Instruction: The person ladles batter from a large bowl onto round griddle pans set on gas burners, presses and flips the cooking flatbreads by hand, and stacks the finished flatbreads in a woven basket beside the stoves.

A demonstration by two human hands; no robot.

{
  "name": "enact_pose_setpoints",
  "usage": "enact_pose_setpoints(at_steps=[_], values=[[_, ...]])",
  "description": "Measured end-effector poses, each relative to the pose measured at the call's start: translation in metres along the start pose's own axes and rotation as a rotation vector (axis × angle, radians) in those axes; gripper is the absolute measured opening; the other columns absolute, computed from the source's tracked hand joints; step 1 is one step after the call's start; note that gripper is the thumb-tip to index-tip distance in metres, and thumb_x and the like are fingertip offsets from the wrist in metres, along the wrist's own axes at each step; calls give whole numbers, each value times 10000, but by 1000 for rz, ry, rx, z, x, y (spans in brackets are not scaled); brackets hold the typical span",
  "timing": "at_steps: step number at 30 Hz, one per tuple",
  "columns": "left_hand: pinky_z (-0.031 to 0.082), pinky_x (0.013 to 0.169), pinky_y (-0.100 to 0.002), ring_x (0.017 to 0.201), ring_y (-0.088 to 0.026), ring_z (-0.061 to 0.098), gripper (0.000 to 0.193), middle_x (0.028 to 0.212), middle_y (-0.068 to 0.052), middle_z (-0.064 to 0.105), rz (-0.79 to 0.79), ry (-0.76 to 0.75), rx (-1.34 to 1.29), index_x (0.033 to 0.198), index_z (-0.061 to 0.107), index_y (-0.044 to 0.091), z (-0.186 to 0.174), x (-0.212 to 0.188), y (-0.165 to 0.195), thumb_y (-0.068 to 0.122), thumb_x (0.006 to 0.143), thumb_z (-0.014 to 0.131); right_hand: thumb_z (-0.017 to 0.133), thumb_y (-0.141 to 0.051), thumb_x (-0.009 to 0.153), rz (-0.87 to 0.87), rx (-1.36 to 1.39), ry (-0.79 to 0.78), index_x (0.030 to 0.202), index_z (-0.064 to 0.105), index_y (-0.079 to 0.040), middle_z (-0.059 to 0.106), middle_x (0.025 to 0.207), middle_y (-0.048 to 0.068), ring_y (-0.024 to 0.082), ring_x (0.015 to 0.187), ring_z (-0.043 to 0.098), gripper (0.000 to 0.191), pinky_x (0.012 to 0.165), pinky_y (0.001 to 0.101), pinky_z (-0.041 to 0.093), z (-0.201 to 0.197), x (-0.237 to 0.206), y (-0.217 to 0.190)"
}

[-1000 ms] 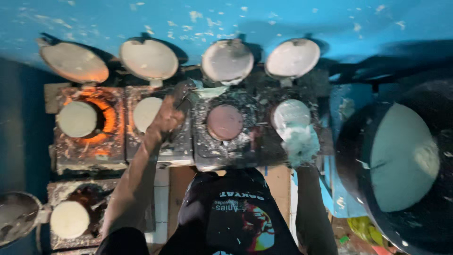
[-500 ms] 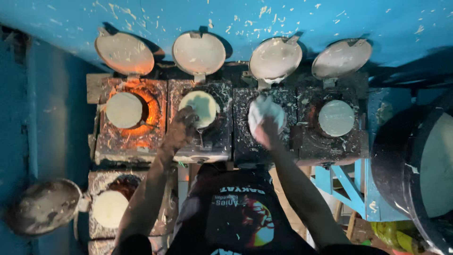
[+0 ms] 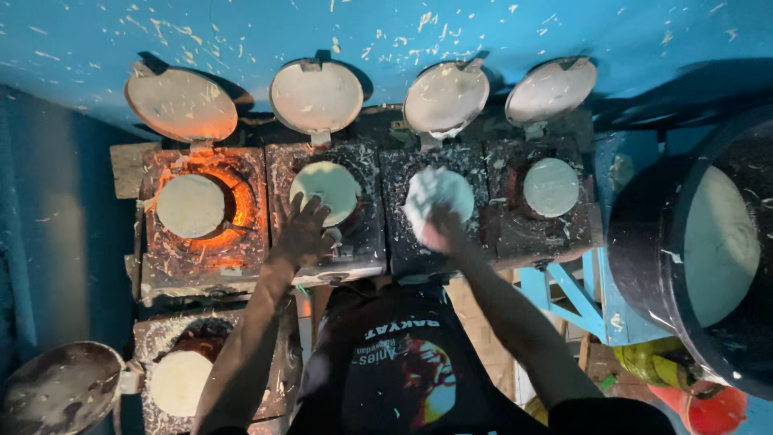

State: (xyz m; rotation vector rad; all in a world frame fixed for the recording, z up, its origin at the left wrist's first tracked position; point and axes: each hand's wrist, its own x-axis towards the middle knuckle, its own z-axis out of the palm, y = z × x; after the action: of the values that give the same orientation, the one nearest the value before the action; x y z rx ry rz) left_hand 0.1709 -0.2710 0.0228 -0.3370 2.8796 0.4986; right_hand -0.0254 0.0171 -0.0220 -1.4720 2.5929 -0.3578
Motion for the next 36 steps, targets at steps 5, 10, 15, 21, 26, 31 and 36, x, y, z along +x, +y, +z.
enact_pose_setpoints(at_steps=[5, 10, 15, 21, 26, 31, 36], values=[[2, 1175, -765, 1449, -385, 325, 560, 1487, -105, 488, -68, -32, -126, 1310, 646, 179, -16, 11, 5, 485, 841, 623, 577, -420, 977, -235, 140, 46, 1300, 618, -84, 663, 1256, 85, 273, 1174, 656, 467, 991, 507, 542, -8, -28, 8], [49, 1182, -776, 1378, -324, 442, 506, 1376, -100, 562, -115, 11, -167, 1296, 655, 145, -2, 21, 7, 444, 890, 607, 575, -447, 970, 93, 86, 108, 1299, 618, -97, 661, 1251, 77, 270, 1167, 653, 482, 979, 522, 542, -29, 5, 68], [128, 1122, -778, 1275, -364, 546, 440, 1280, -104, 642, -78, 321, -245, 1213, 695, 144, 16, 33, 9, 486, 950, 605, 572, -475, 964, -149, 116, 57, 1297, 618, -110, 658, 1245, 68, 267, 1160, 649, 496, 966, 537, 542, -31, 23, 14], [89, 1154, -785, 1309, -357, 554, 445, 1267, -88, 667, -469, 280, -222, 1137, 721, 170, 12, 50, 50, 528, 923, 567, 569, -508, 955, -70, 597, 420, 1295, 617, -126, 655, 1238, 57, 264, 1151, 646, 513, 951, 555, 542, -91, -4, 1], [75, 1083, -769, 1223, -466, 517, 681, 1307, -280, 548, -696, 423, 128, 1210, 630, 26, 11, 71, 117, 587, 823, 651, 567, -535, 949, 469, 1577, 333, 1294, 617, -139, 652, 1233, 49, 261, 1143, 643, 528, 939, 569, 542, -134, -6, 69], [64, 1201, -758, 1294, -396, 497, 555, 1271, -182, 600, -797, 503, -53, 1246, 634, 70, 8, 64, 118, 404, 811, 716, 565, -562, 942, 495, 2165, 325, 1292, 617, -152, 649, 1227, 40, 258, 1136, 640, 542, 926, 584, 543, -136, 1, 103], [203, 1072, -753, 1125, -329, 596, 407, 1113, -140, 684, -696, 655, -136, 1103, 724, 93, 3, 44, 80, 341, 783, 760, 547, -614, 892, 713, 2141, 35, 1230, 640, -116, 690, 1218, 96, 283, 1100, 666, 609, 902, 556, 556, -137, 2, 91]])
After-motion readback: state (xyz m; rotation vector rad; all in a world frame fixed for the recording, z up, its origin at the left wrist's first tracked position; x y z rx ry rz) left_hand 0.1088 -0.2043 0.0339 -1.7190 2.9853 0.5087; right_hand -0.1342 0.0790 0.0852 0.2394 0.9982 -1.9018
